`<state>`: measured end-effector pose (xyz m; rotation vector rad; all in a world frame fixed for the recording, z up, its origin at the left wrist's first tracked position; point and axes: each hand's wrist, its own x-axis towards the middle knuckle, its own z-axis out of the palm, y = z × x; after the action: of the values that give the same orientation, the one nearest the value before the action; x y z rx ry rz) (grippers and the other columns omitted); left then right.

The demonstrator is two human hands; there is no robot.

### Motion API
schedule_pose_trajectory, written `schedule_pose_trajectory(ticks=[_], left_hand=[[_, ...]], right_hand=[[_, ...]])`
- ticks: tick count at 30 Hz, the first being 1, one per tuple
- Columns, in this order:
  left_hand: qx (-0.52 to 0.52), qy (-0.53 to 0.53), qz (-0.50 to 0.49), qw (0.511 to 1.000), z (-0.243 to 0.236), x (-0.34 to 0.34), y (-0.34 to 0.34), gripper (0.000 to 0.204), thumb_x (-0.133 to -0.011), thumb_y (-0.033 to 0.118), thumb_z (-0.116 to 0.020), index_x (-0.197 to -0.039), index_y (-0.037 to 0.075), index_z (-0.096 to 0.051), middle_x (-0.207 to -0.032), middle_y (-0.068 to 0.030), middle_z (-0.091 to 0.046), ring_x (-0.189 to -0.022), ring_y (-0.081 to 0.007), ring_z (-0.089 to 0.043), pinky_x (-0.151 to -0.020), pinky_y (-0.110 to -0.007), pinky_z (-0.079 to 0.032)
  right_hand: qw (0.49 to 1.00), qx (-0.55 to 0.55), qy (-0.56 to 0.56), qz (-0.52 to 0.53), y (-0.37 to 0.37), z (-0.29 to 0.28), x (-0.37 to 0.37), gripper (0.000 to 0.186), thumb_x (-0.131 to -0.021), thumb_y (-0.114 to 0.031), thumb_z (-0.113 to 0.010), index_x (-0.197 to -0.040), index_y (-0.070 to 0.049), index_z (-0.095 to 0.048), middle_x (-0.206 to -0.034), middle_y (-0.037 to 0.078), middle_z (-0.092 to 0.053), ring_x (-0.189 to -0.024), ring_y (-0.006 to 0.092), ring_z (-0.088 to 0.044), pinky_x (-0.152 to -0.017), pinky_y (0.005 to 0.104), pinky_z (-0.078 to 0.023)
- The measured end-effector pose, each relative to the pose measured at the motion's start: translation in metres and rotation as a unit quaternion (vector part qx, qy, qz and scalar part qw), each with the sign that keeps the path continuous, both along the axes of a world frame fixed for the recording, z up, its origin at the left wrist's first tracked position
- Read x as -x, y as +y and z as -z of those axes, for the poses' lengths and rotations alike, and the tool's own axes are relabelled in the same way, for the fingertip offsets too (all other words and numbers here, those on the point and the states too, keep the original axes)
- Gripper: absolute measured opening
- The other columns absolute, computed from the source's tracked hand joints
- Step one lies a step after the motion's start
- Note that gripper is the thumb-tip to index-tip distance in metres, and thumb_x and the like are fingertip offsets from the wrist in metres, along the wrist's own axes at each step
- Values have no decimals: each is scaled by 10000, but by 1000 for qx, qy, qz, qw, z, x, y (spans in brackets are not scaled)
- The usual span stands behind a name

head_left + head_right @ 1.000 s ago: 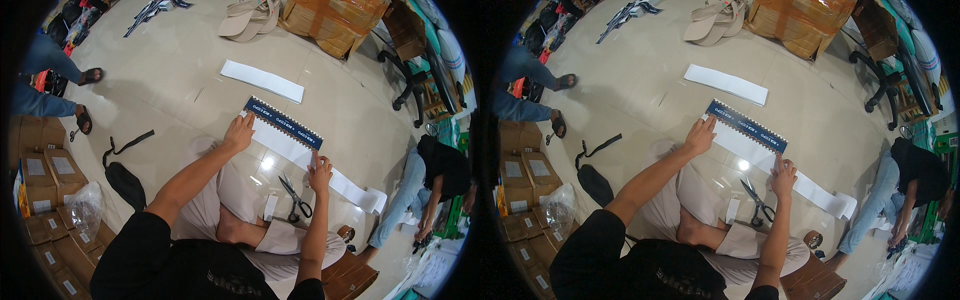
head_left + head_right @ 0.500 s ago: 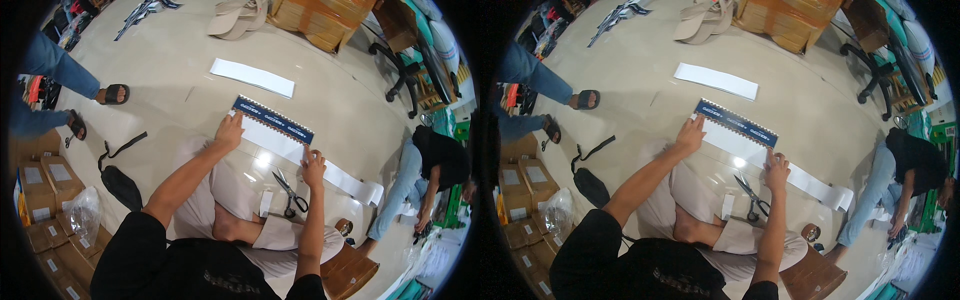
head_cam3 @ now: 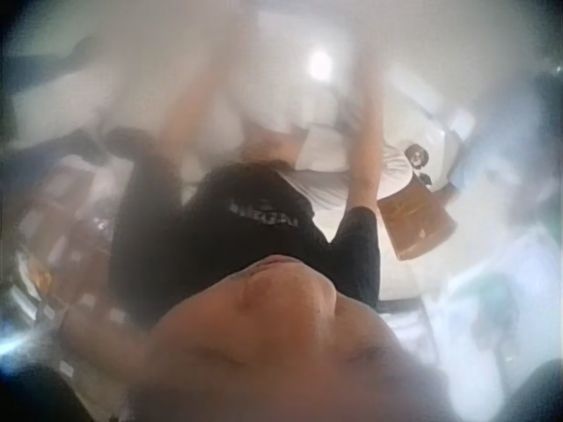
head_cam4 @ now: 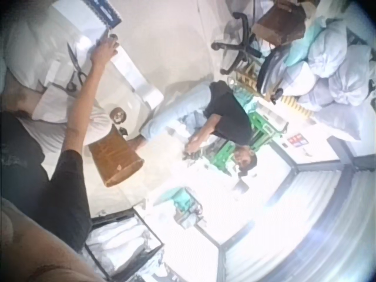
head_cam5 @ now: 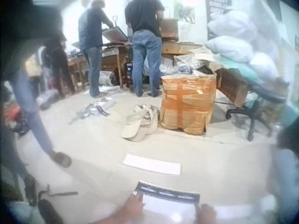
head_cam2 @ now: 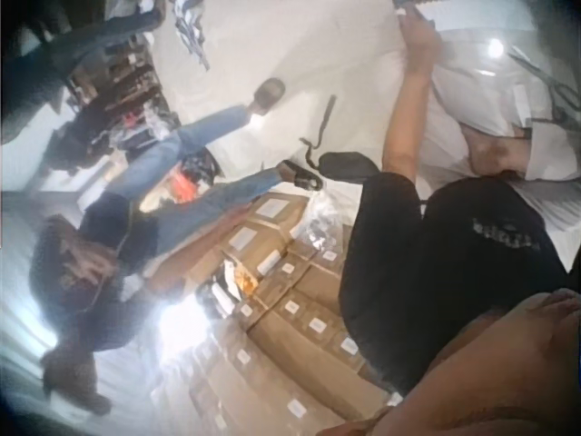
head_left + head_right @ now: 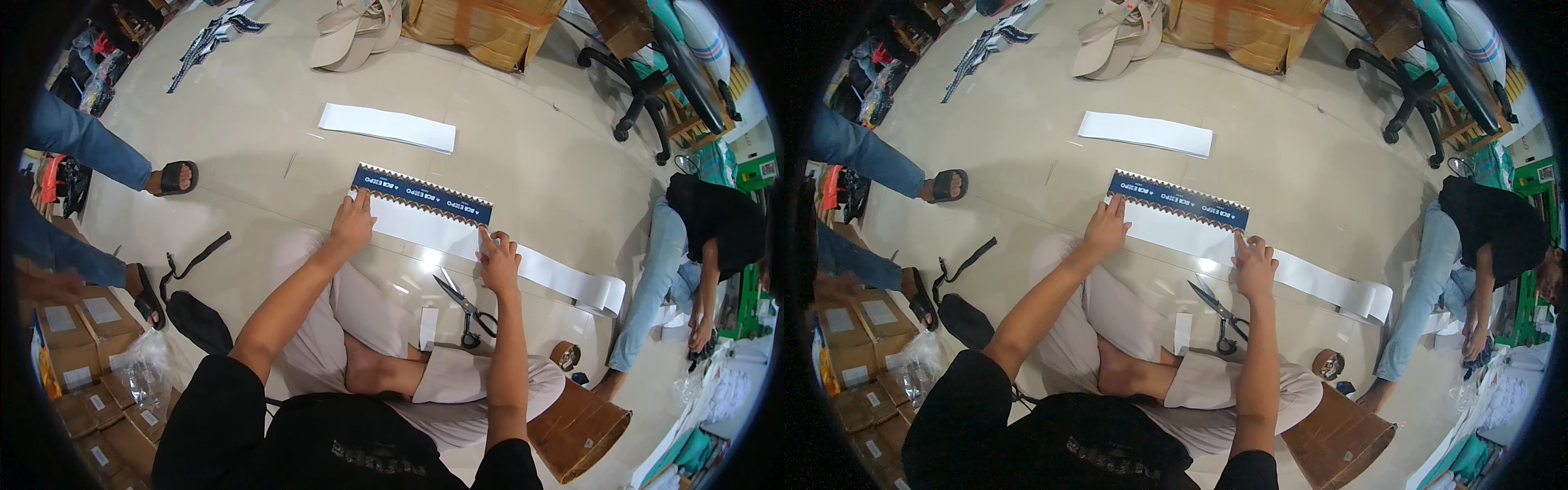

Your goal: The person cuts a long strip of white material using shears while sitting on the floor. They use a measuring template to mark the length, fold the material over, and then cut it into smaller sections.

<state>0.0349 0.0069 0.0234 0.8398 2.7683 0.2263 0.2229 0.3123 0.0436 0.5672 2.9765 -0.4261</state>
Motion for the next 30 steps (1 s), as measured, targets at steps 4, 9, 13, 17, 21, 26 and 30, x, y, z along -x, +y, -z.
schedule_pose_trajectory(ticks=[4,9,13,17,21,26,30], left_hand=[[-12,5,0,1000,-3,-3,0,638,-939,237,-635,-1413,-145,-446,-1508,-196,-399,-1179,-367,-487,-1042,-426,-453],[-5,12,-1,1000,-9,-5,6,636,-939,241,-628,-1423,-127,-439,-1502,-203,-419,-1249,-374,-473,-1076,-461,-425],[-59,52,63,995,-10,-10,34,572,-979,226,-557,-1447,-82,-440,-1534,-202,-403,-1340,-349,-435,-1151,-476,-340],[-118,87,181,972,6,-24,75,537,-1031,239,-483,-1467,-66,-413,-1572,-187,-367,-1449,-341,-346,-1202,-491,-265],[-128,110,191,967,19,-32,90,543,-1059,262,-434,-1495,-58,-385,-1601,-180,-336,-1490,-332,-295,-1224,-484,-225],[-135,87,180,971,28,-25,87,550,-1067,265,-420,-1514,-51,-363,-1610,-173,-327,-1506,-324,-272,-1238,-474,-202],[-143,77,173,971,33,-25,86,555,-1070,264,-415,-1520,-54,-350,-1612,-167,-330,-1511,-320,-262,-1246,-473,-191]], right_hand=[[1000,5,0,1,-1,-2,0,603,-880,-200,-727,-1452,-285,-554,-1330,60,-519,-1179,292,-507,-894,494,-424],[1000,-3,-6,6,2,3,-1,607,-883,-199,-723,-1457,-290,-549,-1335,49,-512,-1197,287,-491,-922,493,-412],[1000,1,-7,7,2,3,0,606,-884,-203,-724,-1458,-291,-550,-1339,47,-506,-1196,283,-485,-941,495,-401],[1000,-9,-4,4,0,2,0,614,-870,-190,-742,-1449,-285,-563,-1334,45,-508,-1191,279,-485,-929,485,-400],[1000,-1,7,3,0,4,-1,615,-861,-171,-751,-1440,-278,-575,-1331,42,-508,-1184,278,-485,-927,479,-392],[1000,7,6,8,-1,1,-1,615,-853,-152,-757,-1433,-266,-585,-1328,45,-510,-1187,282,-485,-939,483,-384],[1000,14,-1,11,-3,0,0,626,-850,-143,-757,-1438,-259,-579,-1338,55,-511,-1203,292,-483,-953,491,-386]])
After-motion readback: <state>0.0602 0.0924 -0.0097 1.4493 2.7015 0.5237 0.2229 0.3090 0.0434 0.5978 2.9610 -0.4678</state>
